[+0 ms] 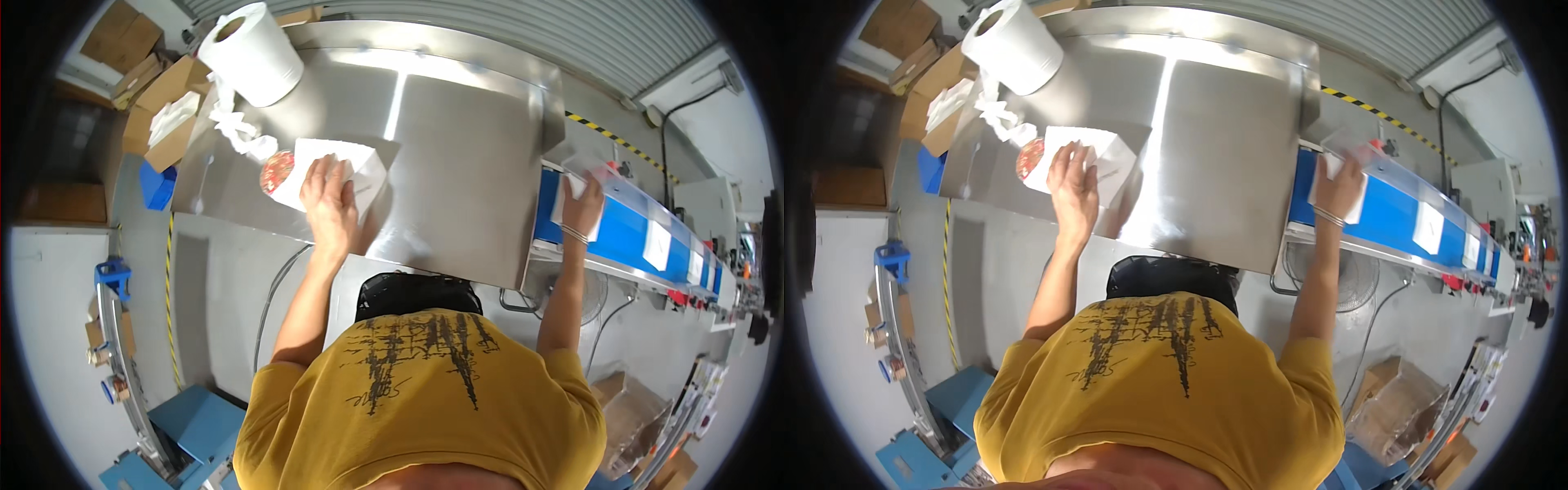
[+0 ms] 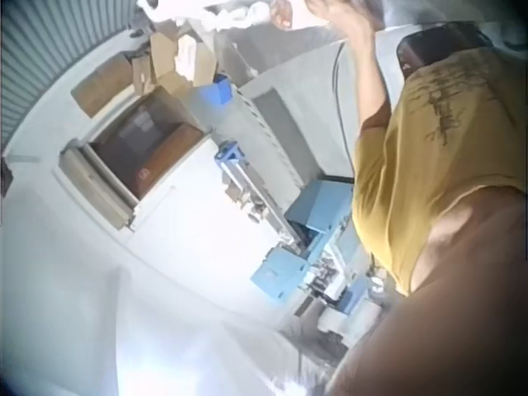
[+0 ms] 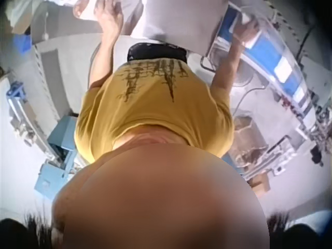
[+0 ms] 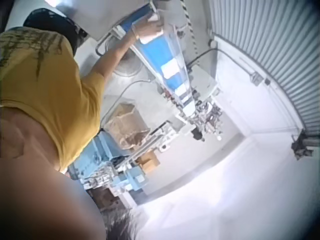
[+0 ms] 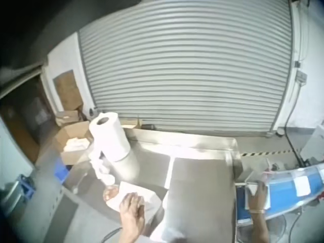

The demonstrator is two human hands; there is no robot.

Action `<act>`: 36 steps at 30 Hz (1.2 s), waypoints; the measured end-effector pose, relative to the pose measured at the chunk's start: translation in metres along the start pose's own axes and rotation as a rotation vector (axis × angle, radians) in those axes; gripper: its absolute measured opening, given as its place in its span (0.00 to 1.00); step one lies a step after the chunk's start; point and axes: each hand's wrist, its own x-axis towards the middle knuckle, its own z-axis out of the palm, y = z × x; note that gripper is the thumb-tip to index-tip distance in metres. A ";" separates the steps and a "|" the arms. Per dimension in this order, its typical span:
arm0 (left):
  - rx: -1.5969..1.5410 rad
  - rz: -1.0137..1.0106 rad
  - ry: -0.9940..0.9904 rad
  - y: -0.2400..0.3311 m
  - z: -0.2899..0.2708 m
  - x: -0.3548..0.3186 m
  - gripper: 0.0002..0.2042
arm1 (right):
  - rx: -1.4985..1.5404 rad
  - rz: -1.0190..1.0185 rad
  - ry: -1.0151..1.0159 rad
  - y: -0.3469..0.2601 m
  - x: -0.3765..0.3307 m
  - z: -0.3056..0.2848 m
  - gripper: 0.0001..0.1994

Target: Transferring stacks of folded paper napkins from a production machine onto a moving conveyor belt.

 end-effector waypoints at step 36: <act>0.209 0.054 -0.056 -0.026 -0.027 0.010 0.38 | 1.286 -0.267 -1.129 -0.254 -0.032 0.062 0.20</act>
